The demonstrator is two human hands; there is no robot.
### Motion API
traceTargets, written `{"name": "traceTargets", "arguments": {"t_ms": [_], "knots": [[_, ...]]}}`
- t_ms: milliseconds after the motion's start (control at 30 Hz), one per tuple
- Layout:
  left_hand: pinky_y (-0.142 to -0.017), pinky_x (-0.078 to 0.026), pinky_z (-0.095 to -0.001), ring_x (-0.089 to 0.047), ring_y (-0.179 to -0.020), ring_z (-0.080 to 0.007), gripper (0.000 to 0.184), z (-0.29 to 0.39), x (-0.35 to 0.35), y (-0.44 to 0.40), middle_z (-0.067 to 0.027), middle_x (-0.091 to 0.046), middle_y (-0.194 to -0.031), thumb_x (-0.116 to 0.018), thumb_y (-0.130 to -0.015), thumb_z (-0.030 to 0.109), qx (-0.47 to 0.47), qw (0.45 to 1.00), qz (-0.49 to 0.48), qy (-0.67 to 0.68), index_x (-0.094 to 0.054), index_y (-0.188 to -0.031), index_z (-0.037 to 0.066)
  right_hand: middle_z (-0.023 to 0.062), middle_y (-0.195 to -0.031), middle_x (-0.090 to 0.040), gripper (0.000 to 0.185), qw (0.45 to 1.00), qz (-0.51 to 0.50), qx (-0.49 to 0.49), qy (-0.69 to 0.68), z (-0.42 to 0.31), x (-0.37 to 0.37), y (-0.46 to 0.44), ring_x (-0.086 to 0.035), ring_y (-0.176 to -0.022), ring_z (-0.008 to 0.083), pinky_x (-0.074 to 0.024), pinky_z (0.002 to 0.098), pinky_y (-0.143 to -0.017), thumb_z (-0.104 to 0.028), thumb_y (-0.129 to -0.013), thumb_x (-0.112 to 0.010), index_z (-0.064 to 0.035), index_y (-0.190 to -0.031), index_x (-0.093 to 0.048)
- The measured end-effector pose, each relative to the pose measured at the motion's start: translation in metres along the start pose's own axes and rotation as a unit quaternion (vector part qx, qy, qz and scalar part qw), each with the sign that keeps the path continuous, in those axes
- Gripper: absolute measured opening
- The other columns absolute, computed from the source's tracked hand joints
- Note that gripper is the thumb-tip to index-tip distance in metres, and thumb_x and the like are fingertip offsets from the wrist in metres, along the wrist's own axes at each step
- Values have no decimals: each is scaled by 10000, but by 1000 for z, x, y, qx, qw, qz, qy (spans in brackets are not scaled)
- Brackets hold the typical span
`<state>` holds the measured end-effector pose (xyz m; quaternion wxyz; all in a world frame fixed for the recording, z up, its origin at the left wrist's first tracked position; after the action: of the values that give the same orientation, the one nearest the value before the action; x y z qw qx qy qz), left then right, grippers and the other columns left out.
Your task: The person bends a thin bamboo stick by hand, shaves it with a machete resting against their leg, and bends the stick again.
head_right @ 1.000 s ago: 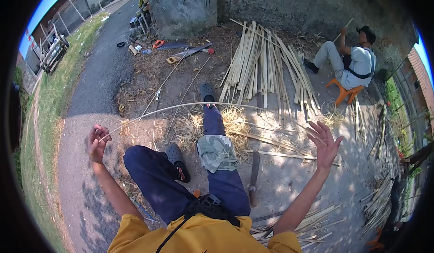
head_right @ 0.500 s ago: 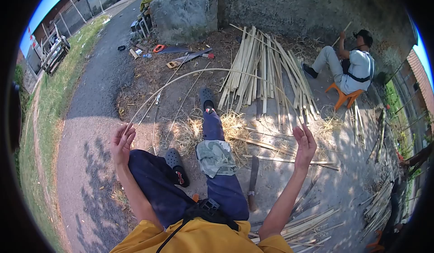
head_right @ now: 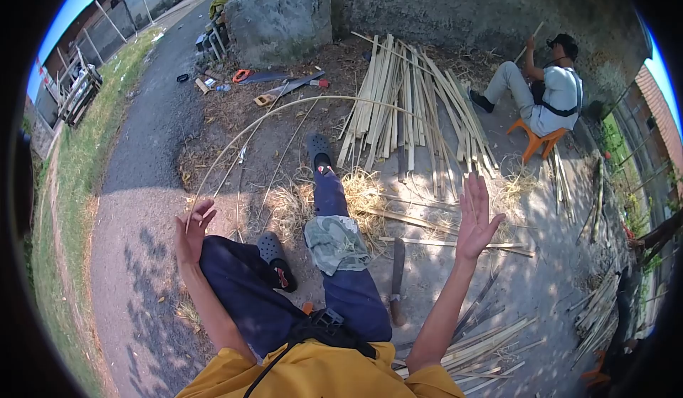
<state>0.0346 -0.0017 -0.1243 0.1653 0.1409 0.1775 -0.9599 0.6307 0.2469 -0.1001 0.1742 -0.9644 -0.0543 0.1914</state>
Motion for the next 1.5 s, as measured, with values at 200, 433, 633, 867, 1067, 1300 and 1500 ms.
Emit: {"name": "traceTargets", "arguments": {"t_ms": [200,433,633,867,1067,1300,1500], "knots": [[-1230,-298,-596,-363,-1516,-438,916,9,-6,0,-266,-460,-1583,-228,-1014,794,9,998,-2,56,-747,-972,40,187,-1708,-283,960,1000,-20,-3,-10,7,-12,-1,-222,-1602,340,-98,525,-1296,-776,-1021,-71,-93,-1657,-295],[-1236,-264,-622,-327,-1530,-464,1017,16,-16,-1,-310,-424,-1592,-178,-985,838,-9,996,-4,90,-771,-1023,14,172,-1702,-305,1000,998,-17,-12,-56,12,-14,-1,-214,-1604,340,-63,525,-1304,-821,-990,-69,-116,-1658,-304],[-1240,-243,-619,-302,-1545,-442,965,15,-14,0,-282,-438,-1595,-192,-994,828,-11,993,-46,109,-740,-959,35,177,-1698,-312,1006,998,-9,-35,-57,18,-12,4,-240,-1597,335,-79,528,-1302,-814,-995,-67,-94,-1645,-329],[-1216,-299,-628,-352,-1519,-444,772,8,-9,3,-284,-489,-1547,-236,-1073,697,-3,992,-15,123,-591,-817,61,202,-1681,-332,1010,996,-16,-57,-59,28,-12,7,-260,-1588,338,-109,526,-1301,-790,-1012,-65,-37,-1623,-347],[-1209,-318,-632,-357,-1513,-452,753,13,-14,4,-282,-505,-1528,-246,-1084,672,9,992,5,123,-572,-789,61,205,-1680,-332,998,996,-26,-62,-52,30,-15,7,-262,-1585,350,-134,527,-1298,-781,-1018,-68,-38,-1620,-353],[-1173,-372,-610,-411,-1474,-453,769,12,-10,7,-281,-537,-1488,-251,-1080,677,-2,988,-11,156,-601,-813,46,211,-1676,-338,978,996,-31,-60,-62,30,-6,7,-267,-1583,353,-145,519,-1297,-761,-1032,-85,-23,-1608,-371],[-1147,-412,-590,-477,-1426,-424,648,9,-4,8,-250,-576,-1433,-367,-1092,599,-1,993,-25,112,-585,-812,57,232,-1649,-379,944,995,-40,-55,-75,29,1,8,-301,-1568,366,-176,525,-1290,-729,-1051,-97,-14,-1579,-414]]}}
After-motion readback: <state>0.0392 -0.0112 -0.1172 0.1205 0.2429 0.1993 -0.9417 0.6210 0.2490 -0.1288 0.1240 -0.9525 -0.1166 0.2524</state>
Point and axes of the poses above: each hand's wrist, its own y-axis away from the middle knuckle, its own x-axis out of the back of the hand, z = x × y, the point moved 6 cm from there along -y, towards the middle knuckle
